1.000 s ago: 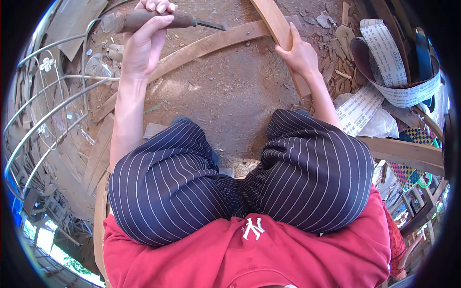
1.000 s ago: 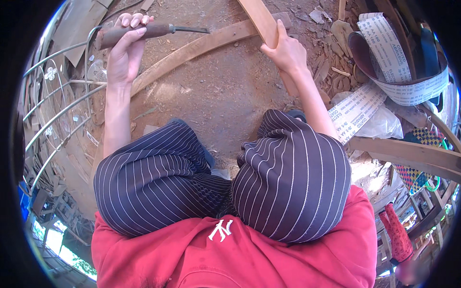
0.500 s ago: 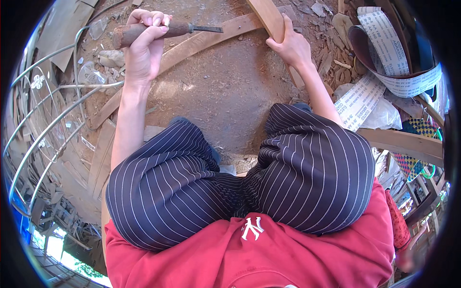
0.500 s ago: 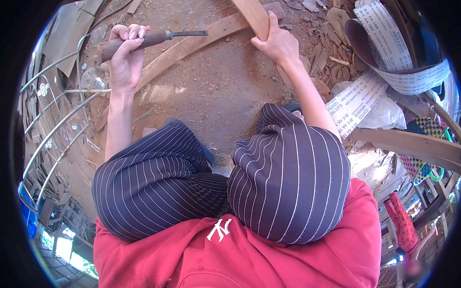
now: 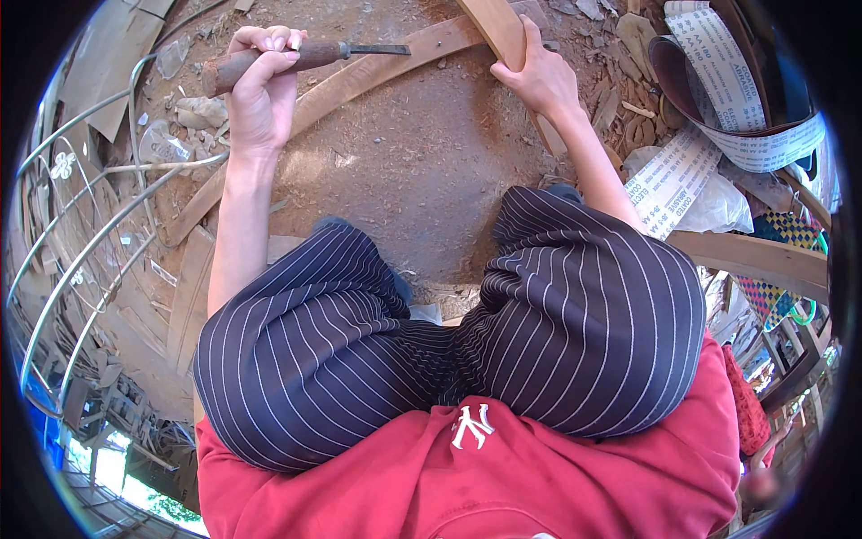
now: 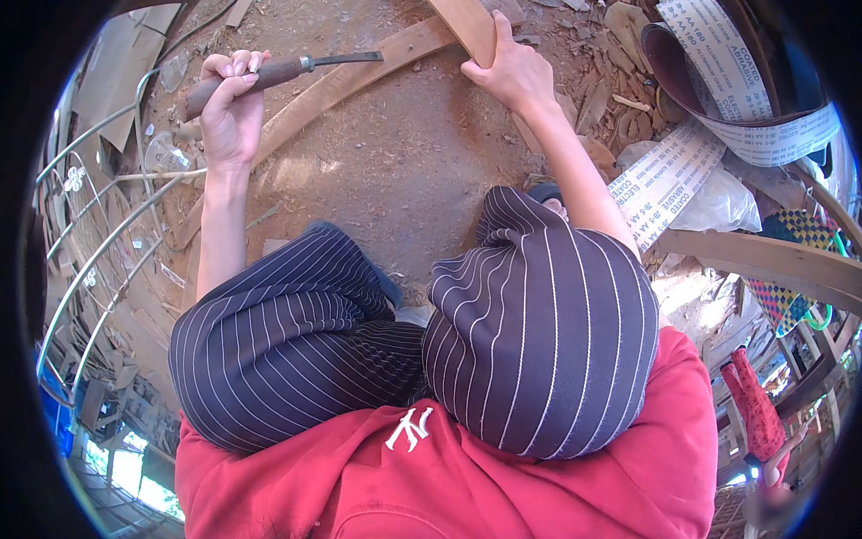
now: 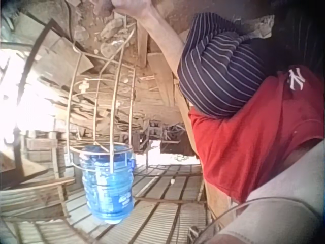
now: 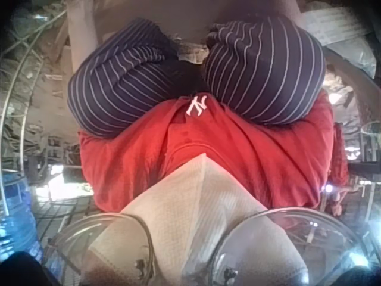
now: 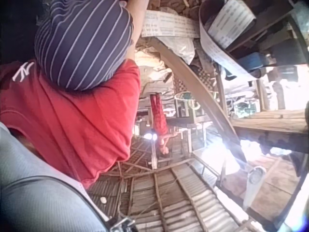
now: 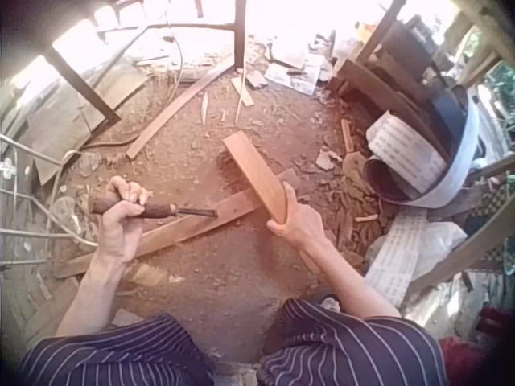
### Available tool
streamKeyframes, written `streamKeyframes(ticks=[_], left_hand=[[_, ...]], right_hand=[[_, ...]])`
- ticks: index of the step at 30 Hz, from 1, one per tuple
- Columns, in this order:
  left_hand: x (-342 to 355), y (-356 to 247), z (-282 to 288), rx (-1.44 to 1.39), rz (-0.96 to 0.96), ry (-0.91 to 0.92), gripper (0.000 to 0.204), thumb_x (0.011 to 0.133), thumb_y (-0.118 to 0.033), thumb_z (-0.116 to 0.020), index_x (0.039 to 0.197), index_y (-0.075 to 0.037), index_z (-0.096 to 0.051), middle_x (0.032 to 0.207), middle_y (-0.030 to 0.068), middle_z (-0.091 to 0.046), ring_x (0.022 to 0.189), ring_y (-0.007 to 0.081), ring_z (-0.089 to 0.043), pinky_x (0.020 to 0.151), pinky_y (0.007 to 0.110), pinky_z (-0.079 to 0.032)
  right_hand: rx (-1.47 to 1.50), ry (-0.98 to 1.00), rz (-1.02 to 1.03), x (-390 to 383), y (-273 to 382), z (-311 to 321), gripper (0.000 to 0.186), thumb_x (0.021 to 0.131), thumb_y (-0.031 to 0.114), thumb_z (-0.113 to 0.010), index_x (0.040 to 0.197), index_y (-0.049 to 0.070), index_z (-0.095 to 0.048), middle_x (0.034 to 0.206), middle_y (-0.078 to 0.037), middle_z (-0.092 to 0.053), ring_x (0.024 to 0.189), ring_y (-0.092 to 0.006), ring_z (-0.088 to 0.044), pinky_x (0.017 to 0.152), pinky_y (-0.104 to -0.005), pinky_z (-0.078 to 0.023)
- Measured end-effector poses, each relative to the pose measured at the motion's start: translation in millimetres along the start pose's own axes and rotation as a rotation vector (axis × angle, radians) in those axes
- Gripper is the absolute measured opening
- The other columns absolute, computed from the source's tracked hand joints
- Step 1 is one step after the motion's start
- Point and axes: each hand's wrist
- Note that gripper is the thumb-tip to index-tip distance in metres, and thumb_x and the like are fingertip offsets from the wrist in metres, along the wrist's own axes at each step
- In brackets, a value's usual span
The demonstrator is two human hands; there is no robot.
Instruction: Use a chisel to carve and shape a piece of wood.
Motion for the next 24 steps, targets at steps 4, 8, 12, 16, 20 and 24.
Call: streamKeyframes(ticks=[4, 8, 12, 16, 20, 24], left_hand=[[-1, 0, 3, 0.003, -0.010, -0.016, 0.024, 0.077, 0.012, -0.057, 0.084, -0.011, -0.051, 0.087, 0.0022, -0.048, 0.090, 0.0170, -0.050, 0.118, 0.046, -0.027], [-2, 3, 4, -0.040, -0.035, 0.017, 0.028, 0.077, 0.016, -0.057, 0.089, -0.009, -0.052, 0.087, 0.0032, -0.051, 0.089, 0.0182, -0.051, 0.107, 0.040, -0.036], [-4, 4, -4, -0.023, -0.052, 0.021, 0.028, 0.076, 0.017, -0.056, 0.089, -0.008, -0.052, 0.087, 0.0029, -0.051, 0.089, 0.0173, -0.050, 0.104, 0.039, -0.038], [-5, 4, -8, -0.027, -0.056, 0.005, 0.028, 0.076, 0.017, -0.056, 0.088, -0.008, -0.052, 0.087, 0.0025, -0.050, 0.088, 0.0162, -0.049, 0.099, 0.036, -0.040], [-6, 5, -6, -0.033, -0.056, 0.009, 0.028, 0.076, 0.017, -0.056, 0.088, -0.008, -0.052, 0.087, 0.0029, -0.051, 0.088, 0.0159, -0.049, 0.096, 0.034, -0.041], [-7, 5, -6, -0.028, -0.058, 0.025, 0.028, 0.076, 0.017, -0.056, 0.088, -0.008, -0.052, 0.087, 0.0031, -0.051, 0.088, 0.0155, -0.049, 0.096, 0.034, -0.041]], right_hand=[[-0.017, 0.015, -0.001, 2, 0, 2, 0.093, 0.078, 0.054, -0.064, 0.153, 0.015, -0.026, 0.096, -0.026, -0.071, 0.088, -0.0423, -0.070, 0.080, -0.0501, -0.056], [-0.020, -0.004, 0.013, 3, -2, -1, 0.093, 0.078, 0.054, -0.064, 0.153, 0.014, -0.027, 0.097, -0.026, -0.071, 0.089, -0.0420, -0.070, 0.080, -0.0499, -0.056], [-0.011, -0.011, 0.024, 3, -3, -1, 0.093, 0.078, 0.055, -0.064, 0.153, 0.014, -0.027, 0.097, -0.026, -0.071, 0.090, -0.0415, -0.070, 0.080, -0.0492, -0.056], [-0.022, 0.003, 0.018, 3, -4, -1, 0.093, 0.078, 0.055, -0.064, 0.153, 0.014, -0.027, 0.097, -0.026, -0.071, 0.090, -0.0411, -0.070, 0.080, -0.0488, -0.056], [-0.030, -0.004, 0.021, 3, -3, -2, 0.093, 0.079, 0.055, -0.064, 0.153, 0.013, -0.027, 0.097, -0.025, -0.071, 0.089, -0.0411, -0.070, 0.080, -0.0489, -0.056], [-0.039, 0.005, 0.007, 2, -2, -2, 0.093, 0.079, 0.055, -0.064, 0.153, 0.012, -0.027, 0.097, -0.026, -0.071, 0.090, -0.0407, -0.070, 0.080, -0.0489, -0.056]])
Point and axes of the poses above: each hand's wrist, its own x-axis towards the middle knuckle, its own z-axis out of the back of the hand, y = z × x
